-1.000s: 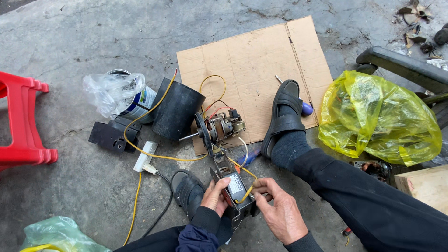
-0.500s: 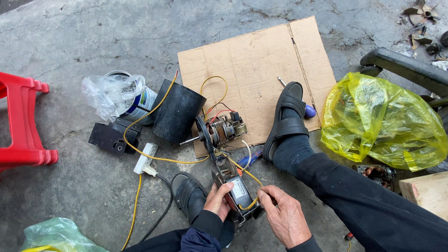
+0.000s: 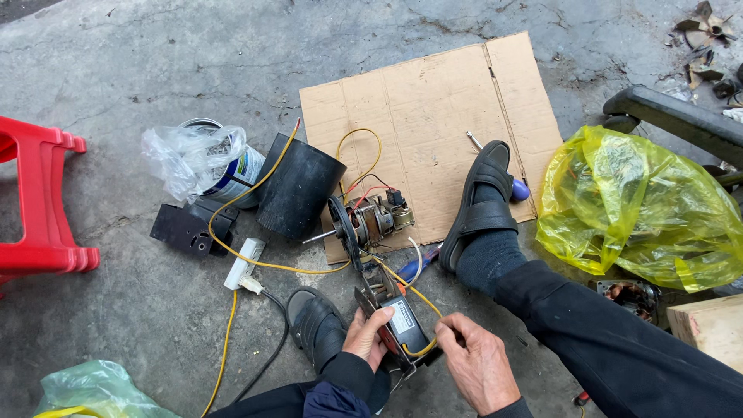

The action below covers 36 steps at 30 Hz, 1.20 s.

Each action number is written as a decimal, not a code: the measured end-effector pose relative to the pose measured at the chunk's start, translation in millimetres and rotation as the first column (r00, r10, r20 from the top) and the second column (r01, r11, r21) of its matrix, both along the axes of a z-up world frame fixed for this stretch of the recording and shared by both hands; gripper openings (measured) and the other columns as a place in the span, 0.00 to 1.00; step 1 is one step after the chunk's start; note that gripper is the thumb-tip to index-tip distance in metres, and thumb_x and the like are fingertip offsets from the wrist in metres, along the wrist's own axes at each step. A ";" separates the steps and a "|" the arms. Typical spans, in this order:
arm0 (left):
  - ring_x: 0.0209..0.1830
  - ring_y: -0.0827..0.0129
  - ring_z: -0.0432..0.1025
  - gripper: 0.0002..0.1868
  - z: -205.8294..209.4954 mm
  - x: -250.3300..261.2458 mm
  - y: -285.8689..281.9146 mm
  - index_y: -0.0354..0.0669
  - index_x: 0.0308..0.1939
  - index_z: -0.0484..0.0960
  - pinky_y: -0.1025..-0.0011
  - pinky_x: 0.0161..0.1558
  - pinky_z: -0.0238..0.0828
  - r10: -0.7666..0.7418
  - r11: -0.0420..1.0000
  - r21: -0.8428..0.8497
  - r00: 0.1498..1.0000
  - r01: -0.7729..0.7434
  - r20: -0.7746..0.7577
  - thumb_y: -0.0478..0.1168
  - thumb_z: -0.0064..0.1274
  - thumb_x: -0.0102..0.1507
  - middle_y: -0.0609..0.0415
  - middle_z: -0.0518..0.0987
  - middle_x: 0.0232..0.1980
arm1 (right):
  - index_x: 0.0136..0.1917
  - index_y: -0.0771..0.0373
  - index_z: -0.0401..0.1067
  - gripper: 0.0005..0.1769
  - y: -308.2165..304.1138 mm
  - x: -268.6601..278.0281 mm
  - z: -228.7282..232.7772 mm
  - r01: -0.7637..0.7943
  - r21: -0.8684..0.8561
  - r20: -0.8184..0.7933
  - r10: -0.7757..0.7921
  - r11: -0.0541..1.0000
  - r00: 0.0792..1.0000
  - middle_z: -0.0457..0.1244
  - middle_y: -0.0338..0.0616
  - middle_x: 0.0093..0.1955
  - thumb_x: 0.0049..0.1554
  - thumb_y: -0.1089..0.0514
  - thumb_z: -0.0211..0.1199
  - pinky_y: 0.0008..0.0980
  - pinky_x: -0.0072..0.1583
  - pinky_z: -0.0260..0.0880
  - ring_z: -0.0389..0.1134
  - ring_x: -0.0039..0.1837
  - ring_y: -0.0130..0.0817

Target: The person sits on the ground and works on a disassembled electrical motor, using a screwdriver to adjust components on a black plastic part. They then move to a nearby table to select a small metal piece from a container of parts before returning to the motor to continue the repair.

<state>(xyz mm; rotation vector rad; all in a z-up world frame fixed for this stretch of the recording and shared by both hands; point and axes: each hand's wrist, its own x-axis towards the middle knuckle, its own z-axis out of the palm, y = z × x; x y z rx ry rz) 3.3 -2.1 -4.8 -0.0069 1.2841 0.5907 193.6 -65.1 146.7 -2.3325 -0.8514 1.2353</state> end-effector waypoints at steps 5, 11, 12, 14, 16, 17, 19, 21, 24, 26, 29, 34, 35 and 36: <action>0.65 0.51 0.80 0.42 87.5 25.2 13.2 0.47 0.78 0.71 0.50 0.60 0.80 0.027 0.999 -0.018 0.997 -0.029 -0.072 0.41 0.67 0.59 0.43 0.85 0.69 | 0.43 0.50 0.83 0.14 8.4 0.4 20.5 0.140 -0.075 -0.033 -0.142 0.987 0.989 0.70 0.31 0.38 0.63 0.41 0.67 0.27 0.54 0.69 0.68 0.43 0.25; 0.82 0.45 0.68 0.45 75.3 19.5 11.0 0.48 0.87 0.64 0.43 0.75 0.67 0.130 0.987 -0.101 0.991 -0.128 0.019 0.60 0.48 0.67 0.41 0.70 0.85 | 0.65 0.50 0.77 0.29 -0.1 2.7 10.9 0.021 0.033 0.081 -0.023 0.999 0.996 0.67 0.35 0.59 0.56 0.35 0.73 0.33 0.64 0.77 0.74 0.60 0.25; 0.86 0.41 0.64 0.43 59.7 16.0 5.5 0.51 0.90 0.55 0.38 0.77 0.65 0.172 0.984 -0.061 0.985 -0.170 0.034 0.52 0.48 0.72 0.41 0.61 0.91 | 0.69 0.51 0.75 0.31 -0.6 2.7 13.2 0.016 0.061 0.079 -0.021 0.998 0.997 0.65 0.39 0.65 0.58 0.37 0.71 0.38 0.65 0.78 0.75 0.66 0.28; 0.88 0.40 0.60 0.45 51.2 14.4 3.2 0.49 0.90 0.56 0.39 0.79 0.63 0.112 0.993 -0.024 0.993 -0.112 -0.025 0.54 0.51 0.71 0.38 0.54 0.92 | 0.68 0.54 0.77 0.28 -4.1 3.6 0.5 0.085 0.150 0.043 -0.093 0.985 0.995 0.66 0.42 0.64 0.59 0.42 0.71 0.35 0.67 0.79 0.76 0.64 0.30; 0.90 0.39 0.57 0.47 40.5 14.0 1.6 0.47 0.89 0.57 0.39 0.80 0.61 0.054 0.999 0.012 0.995 -0.053 -0.085 0.57 0.53 0.69 0.36 0.47 0.93 | 0.67 0.57 0.79 0.25 -5.0 7.7 -7.2 0.155 0.237 0.001 -0.160 0.959 0.987 0.66 0.45 0.64 0.60 0.46 0.71 0.32 0.70 0.80 0.78 0.62 0.32; 0.89 0.43 0.58 0.53 33.9 13.3 0.8 0.47 0.90 0.51 0.40 0.81 0.61 0.054 0.998 0.026 0.993 -0.052 -0.101 0.57 0.57 0.66 0.39 0.54 0.92 | 0.66 0.55 0.79 0.23 -4.5 10.2 -8.4 0.167 0.192 0.022 -0.174 0.967 0.985 0.67 0.42 0.63 0.60 0.46 0.70 0.32 0.70 0.74 0.76 0.62 0.31; 0.89 0.48 0.59 0.59 20.9 15.1 3.3 0.47 0.91 0.46 0.40 0.81 0.60 0.057 0.998 0.047 0.992 -0.052 -0.112 0.56 0.60 0.63 0.42 0.61 0.91 | 0.66 0.53 0.80 0.22 -5.5 18.1 -27.1 0.178 0.156 0.046 -0.187 0.972 0.981 0.68 0.40 0.62 0.60 0.46 0.68 0.33 0.71 0.69 0.74 0.63 0.30; 0.54 0.70 0.74 0.25 11.0 18.5 5.7 0.42 0.60 0.84 0.61 0.53 0.81 0.038 0.994 0.112 0.958 -0.007 -0.285 0.52 0.67 0.66 0.55 0.82 0.57 | 0.63 0.51 0.80 0.19 -12.0 27.4 -57.8 0.164 0.180 0.076 -0.180 0.970 0.981 0.71 0.39 0.57 0.59 0.49 0.66 0.33 0.68 0.69 0.74 0.59 0.30; 0.26 0.73 0.69 0.18 10.0 23.4 10.8 0.38 0.45 0.84 0.70 0.24 0.66 0.031 0.966 0.247 0.918 0.073 -0.395 0.48 0.72 0.64 0.52 0.82 0.31 | 0.65 0.50 0.79 0.19 -10.4 23.2 -47.6 0.263 0.066 -0.045 -0.260 0.963 0.965 0.75 0.38 0.58 0.62 0.50 0.62 0.32 0.67 0.70 0.76 0.61 0.30; 0.30 0.75 0.69 0.19 6.9 25.0 11.6 0.41 0.40 0.85 0.71 0.33 0.68 -0.025 0.929 0.303 0.852 0.213 -0.522 0.52 0.73 0.63 0.57 0.81 0.31 | 0.68 0.48 0.79 0.22 -11.6 22.3 -55.9 0.238 0.054 -0.021 -0.237 0.970 0.971 0.75 0.38 0.59 0.63 0.48 0.60 0.34 0.69 0.69 0.75 0.63 0.33; 0.32 0.75 0.68 0.22 27.6 33.8 8.1 0.48 0.32 0.83 0.70 0.42 0.69 -0.110 0.851 0.313 0.726 0.422 -0.678 0.59 0.74 0.61 0.63 0.77 0.29 | 0.75 0.45 0.75 0.29 -16.9 21.3 -64.1 0.193 0.018 0.003 -0.193 0.981 0.981 0.71 0.42 0.71 0.62 0.43 0.57 0.39 0.75 0.64 0.70 0.73 0.40; 0.34 0.69 0.74 0.25 36.9 44.7 3.1 0.56 0.26 0.81 0.66 0.47 0.70 -0.187 0.771 0.228 0.553 0.595 -0.812 0.69 0.70 0.57 0.65 0.82 0.28 | 0.85 0.49 0.64 0.42 -28.7 23.5 -94.9 0.093 0.061 0.082 -0.098 0.994 0.992 0.62 0.57 0.81 0.61 0.37 0.59 0.45 0.82 0.58 0.62 0.83 0.50; 0.34 0.67 0.74 0.25 36.2 46.4 2.5 0.56 0.27 0.81 0.65 0.47 0.71 -0.156 0.751 0.258 0.544 0.607 -0.824 0.68 0.69 0.58 0.64 0.81 0.28 | 0.88 0.49 0.57 0.48 -27.8 21.2 -90.8 0.041 -0.020 0.084 -0.040 0.999 0.996 0.49 0.57 0.88 0.61 0.33 0.60 0.49 0.84 0.53 0.51 0.88 0.51; 0.34 0.65 0.75 0.25 35.3 46.3 1.1 0.56 0.28 0.80 0.64 0.47 0.72 -0.124 0.731 0.287 0.534 0.619 -0.836 0.67 0.69 0.59 0.63 0.81 0.29 | 0.91 0.48 0.50 0.54 -27.4 17.2 -87.4 -0.011 -0.101 0.079 0.019 0.995 0.997 0.35 0.57 0.94 0.60 0.29 0.62 0.53 0.86 0.48 0.39 0.94 0.52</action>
